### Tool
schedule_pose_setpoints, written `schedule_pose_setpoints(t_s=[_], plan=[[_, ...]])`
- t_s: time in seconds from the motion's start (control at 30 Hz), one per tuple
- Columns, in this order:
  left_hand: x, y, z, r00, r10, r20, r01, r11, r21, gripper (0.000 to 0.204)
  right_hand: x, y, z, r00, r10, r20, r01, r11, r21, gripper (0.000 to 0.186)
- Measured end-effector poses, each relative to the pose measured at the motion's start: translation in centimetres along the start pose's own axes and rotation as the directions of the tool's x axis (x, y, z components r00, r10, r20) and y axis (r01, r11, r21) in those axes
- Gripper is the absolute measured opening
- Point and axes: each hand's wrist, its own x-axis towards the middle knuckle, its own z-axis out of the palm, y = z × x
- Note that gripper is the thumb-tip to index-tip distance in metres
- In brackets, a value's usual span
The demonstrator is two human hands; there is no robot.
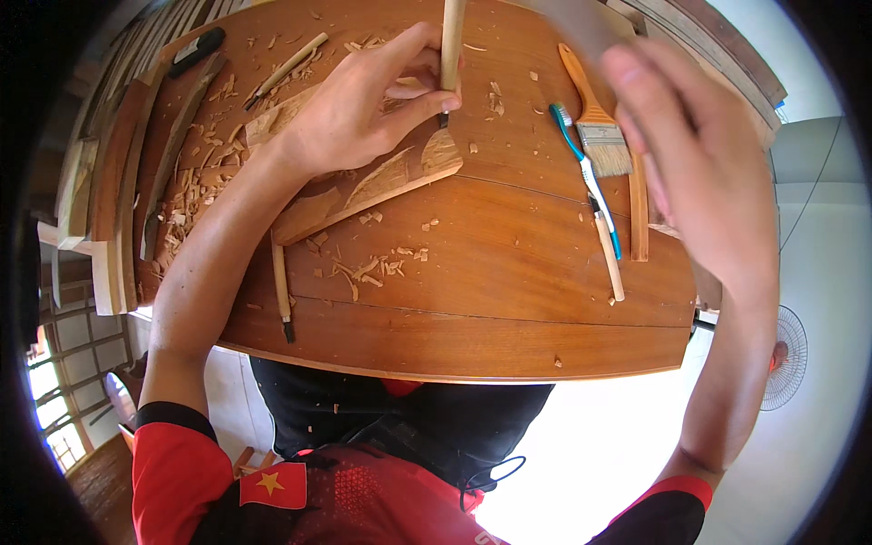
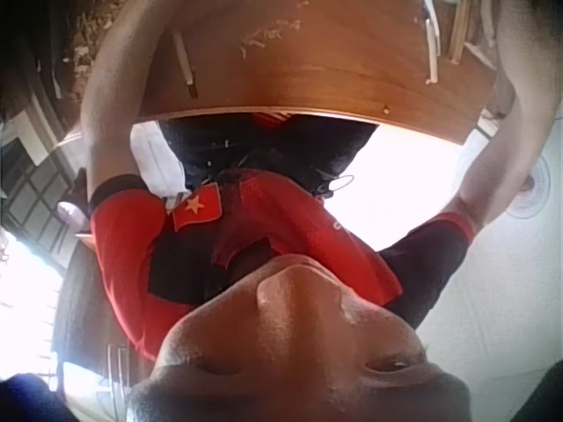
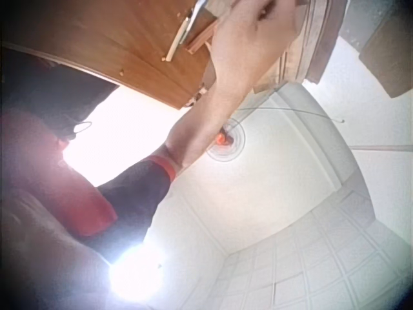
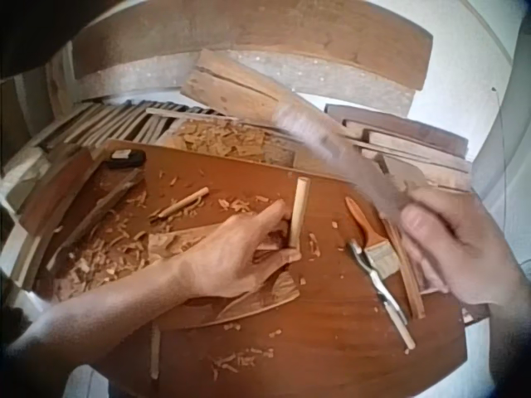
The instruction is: The person carves a design into a piece of wood using a chisel and a wooden mallet.
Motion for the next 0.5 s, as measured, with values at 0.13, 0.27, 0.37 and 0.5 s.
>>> schedule_pose_setpoints(t_s=[0.13,0.27,0.37,0.5], plan=[[0.0,0.1,-0.2,0.999,-0.050,0.010,0.050,0.998,-0.030,0.026,0.1,-1.4,1.5,0.998,0.034,-0.061,-0.020,0.977,0.212,0.049],[-0.1,-0.1,-0.2,0.994,-0.110,0.023,0.110,0.994,-0.021,0.027,1.5,-1.2,0.8,0.999,0.032,0.002,-0.032,0.976,0.218,0.049],[-0.3,0.1,-0.5,0.991,-0.127,0.036,0.128,0.991,-0.043,0.029,3.0,-1.4,0.3,0.997,0.008,0.075,-0.024,0.978,0.208,0.050],[0.0,-0.2,-0.4,0.993,-0.119,0.025,0.121,0.989,-0.090,0.031,6.1,-0.5,-1.4,0.978,-0.084,0.190,0.062,0.991,0.116,0.054]])
